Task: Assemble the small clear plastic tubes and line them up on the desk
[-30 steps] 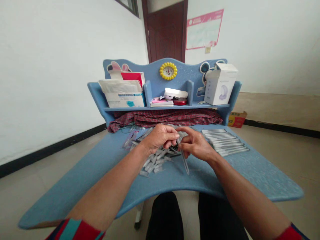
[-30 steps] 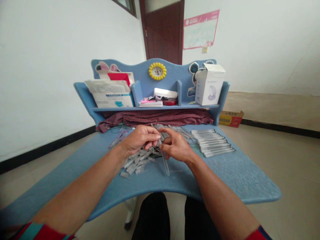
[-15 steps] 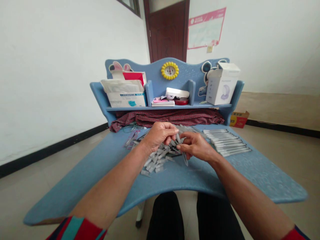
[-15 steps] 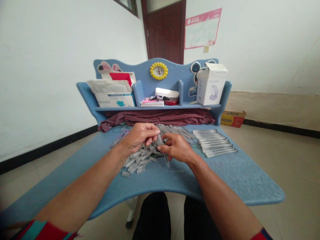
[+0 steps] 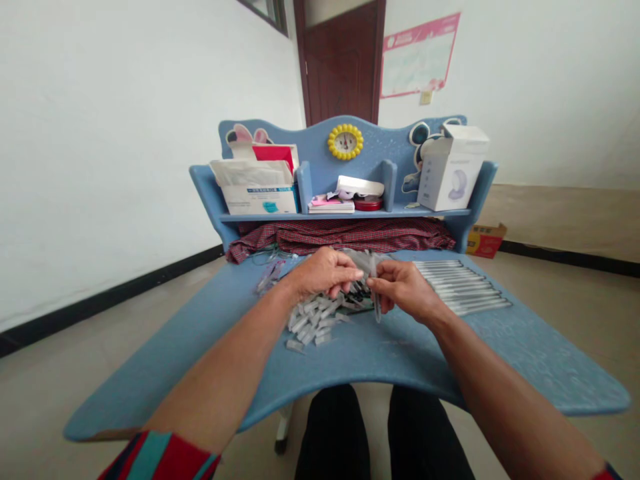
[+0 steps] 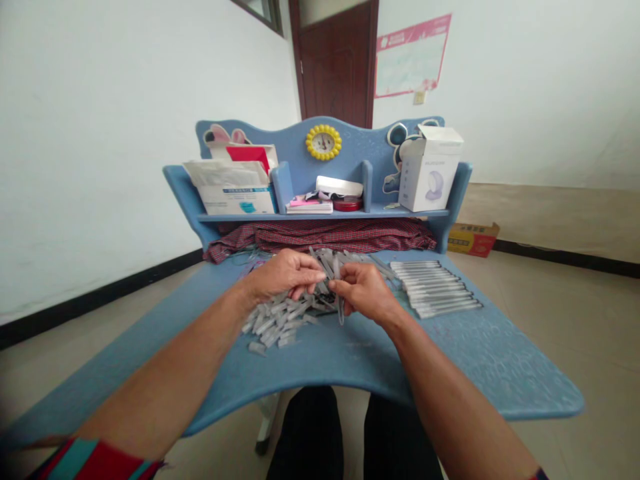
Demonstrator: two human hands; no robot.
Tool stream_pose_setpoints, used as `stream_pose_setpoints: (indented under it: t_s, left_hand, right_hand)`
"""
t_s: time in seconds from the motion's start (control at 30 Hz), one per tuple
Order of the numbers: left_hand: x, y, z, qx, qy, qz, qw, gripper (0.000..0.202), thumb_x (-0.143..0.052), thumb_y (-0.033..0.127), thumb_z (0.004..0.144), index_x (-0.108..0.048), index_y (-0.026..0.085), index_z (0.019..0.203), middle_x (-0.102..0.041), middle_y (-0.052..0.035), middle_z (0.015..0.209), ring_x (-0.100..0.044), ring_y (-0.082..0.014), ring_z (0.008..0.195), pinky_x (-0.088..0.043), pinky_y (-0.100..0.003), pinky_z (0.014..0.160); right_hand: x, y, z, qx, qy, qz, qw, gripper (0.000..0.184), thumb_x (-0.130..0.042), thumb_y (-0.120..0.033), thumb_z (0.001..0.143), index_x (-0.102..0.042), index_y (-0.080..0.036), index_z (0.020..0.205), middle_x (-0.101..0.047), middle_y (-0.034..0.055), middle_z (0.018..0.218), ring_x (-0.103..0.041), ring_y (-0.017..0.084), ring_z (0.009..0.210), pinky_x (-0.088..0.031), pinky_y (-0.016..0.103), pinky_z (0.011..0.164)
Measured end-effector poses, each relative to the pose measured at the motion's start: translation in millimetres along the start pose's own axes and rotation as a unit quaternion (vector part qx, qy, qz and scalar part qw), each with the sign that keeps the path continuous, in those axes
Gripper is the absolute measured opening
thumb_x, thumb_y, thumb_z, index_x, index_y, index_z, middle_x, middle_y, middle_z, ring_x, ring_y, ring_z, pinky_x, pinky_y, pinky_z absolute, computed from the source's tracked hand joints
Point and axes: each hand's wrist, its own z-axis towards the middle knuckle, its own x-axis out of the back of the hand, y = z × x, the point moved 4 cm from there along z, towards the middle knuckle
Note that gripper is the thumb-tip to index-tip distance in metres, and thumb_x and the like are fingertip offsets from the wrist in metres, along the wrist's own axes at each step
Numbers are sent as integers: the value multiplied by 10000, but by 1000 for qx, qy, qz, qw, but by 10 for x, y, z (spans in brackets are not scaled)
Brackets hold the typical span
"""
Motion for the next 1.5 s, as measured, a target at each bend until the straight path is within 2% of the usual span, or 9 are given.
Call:
stream_pose_setpoints:
  t_s: [0.07, 0.13, 0.27, 0.4, 0.63, 0.83, 1.0, 1.3, 1.5]
  left_hand:
    - [-56, -3, -22, -3, -68, 123, 990, 141, -592, 268, 719, -642, 136, 726, -562, 37, 516, -472, -73, 408, -314, -182, 418]
    - [-146, 25, -54, -31, -118, 269, 955, 53, -616, 179, 651, -655, 149, 671, -574, 32, 527, -509, -92, 477, -325, -191, 463]
    - [-315, 117, -112, -56, -119, 472, 872, 106, -577, 129, 640, -675, 161, 659, -650, -42, 639, -575, -165, 602, -326, -237, 501]
    - [-412, 142, -137, -39, -114, 524, 843, 166, -535, 87, 643, -678, 149, 701, -672, -104, 719, -608, -230, 686, -357, -276, 543]
    - [-383, 58, -83, -43, -72, 442, 893, 152, -544, 52, 581, -562, 173, 492, -574, -50, 539, -534, -184, 555, -307, -267, 515]
    - [-309, 78, -28, -115, -71, 283, 950, 107, -548, 95, 620, -535, 164, 540, -488, 28, 512, -460, -111, 498, -284, -219, 494]
    - [-293, 56, -11, -56, -87, 168, 980, 74, -540, 178, 691, -519, 158, 622, -495, 46, 515, -520, -104, 451, -321, -192, 454]
    - [-262, 0, 8, -29, -76, 90, 993, 66, -548, 223, 708, -521, 165, 691, -531, 49, 572, -575, -104, 457, -355, -172, 427]
    - [-264, 3, 22, -27, -54, 43, 997, 93, -564, 238, 701, -513, 166, 673, -532, 48, 543, -570, -109, 448, -369, -181, 427]
  right_hand:
    - [45, -6, 10, 8, 41, 10, 999, 230, -647, -352, 696, -520, -168, 641, -552, -50, 446, -496, 85, 312, -338, 177, 312]
    - [72, -2, 18, 15, 64, 19, 998, 235, -650, -364, 692, -528, -167, 654, -567, -44, 461, -498, 87, 314, -345, 182, 316]
    - [92, 15, 25, 33, 81, 18, 996, 249, -657, -372, 686, -528, -165, 636, -562, -44, 469, -493, 86, 322, -354, 189, 328]
    - [102, 20, 24, 49, 93, 2, 995, 277, -660, -390, 687, -524, -168, 593, -510, -56, 423, -482, 86, 325, -341, 187, 331]
    - [120, -48, -11, 48, 118, -32, 991, 356, -641, -406, 713, -506, -170, 483, -465, -48, 373, -379, 57, 299, -257, 190, 307]
    - [151, -81, -20, 67, 152, 40, 985, 348, -645, -419, 718, -481, -177, 531, -516, -42, 397, -364, 49, 273, -235, 183, 284]
    - [192, -70, -16, 83, 196, 73, 974, 314, -638, -404, 732, -510, -167, 572, -564, -21, 448, -430, 61, 289, -301, 182, 300]
    - [257, -85, -28, 118, 234, 99, 960, 289, -614, -380, 758, -508, -168, 591, -545, -37, 432, -420, 59, 280, -301, 176, 295]
    - [219, -84, -19, 96, 211, 97, 968, 272, -614, -388, 748, -525, -165, 620, -563, -27, 446, -438, 64, 279, -308, 177, 289]
